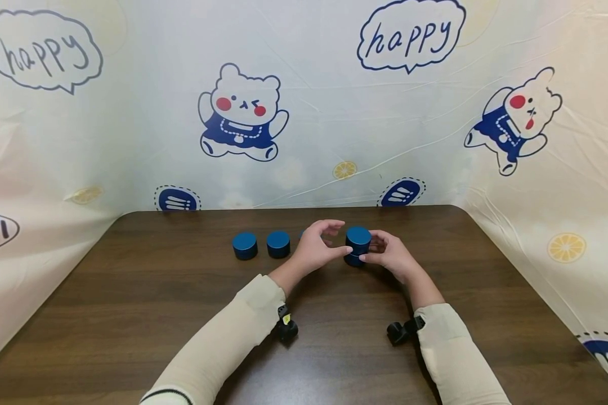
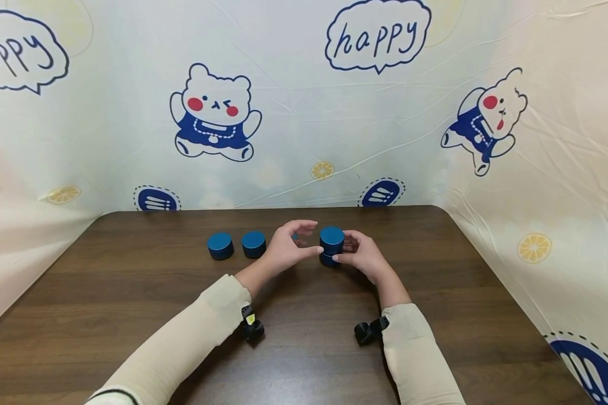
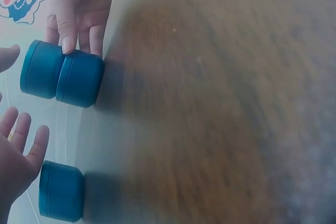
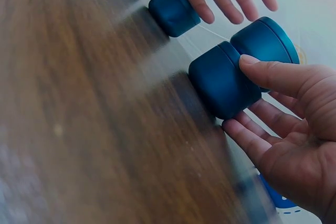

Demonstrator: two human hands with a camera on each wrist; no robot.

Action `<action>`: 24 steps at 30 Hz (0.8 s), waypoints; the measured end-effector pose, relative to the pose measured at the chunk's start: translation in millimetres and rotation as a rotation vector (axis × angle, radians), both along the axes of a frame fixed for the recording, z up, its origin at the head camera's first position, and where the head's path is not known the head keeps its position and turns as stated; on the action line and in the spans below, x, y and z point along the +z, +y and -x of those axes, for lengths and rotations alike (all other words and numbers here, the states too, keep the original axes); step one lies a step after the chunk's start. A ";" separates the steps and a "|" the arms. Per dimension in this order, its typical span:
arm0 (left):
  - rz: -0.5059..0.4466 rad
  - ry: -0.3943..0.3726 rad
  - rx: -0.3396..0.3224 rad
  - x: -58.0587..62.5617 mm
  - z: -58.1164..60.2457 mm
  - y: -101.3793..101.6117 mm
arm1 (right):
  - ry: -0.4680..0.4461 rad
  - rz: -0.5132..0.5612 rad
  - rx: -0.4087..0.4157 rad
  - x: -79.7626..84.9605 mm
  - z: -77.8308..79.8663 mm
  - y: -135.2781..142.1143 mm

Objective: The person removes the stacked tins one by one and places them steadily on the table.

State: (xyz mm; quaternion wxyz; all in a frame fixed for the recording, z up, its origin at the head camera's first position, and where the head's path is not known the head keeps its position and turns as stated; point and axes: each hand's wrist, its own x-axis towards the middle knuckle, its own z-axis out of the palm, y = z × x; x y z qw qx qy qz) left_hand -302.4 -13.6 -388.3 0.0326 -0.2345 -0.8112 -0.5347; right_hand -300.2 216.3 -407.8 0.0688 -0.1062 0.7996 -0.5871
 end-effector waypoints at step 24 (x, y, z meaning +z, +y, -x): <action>-0.039 -0.051 -0.001 -7.6 8.3 24.7 | -0.005 0.029 0.013 1.8 -0.2 0.1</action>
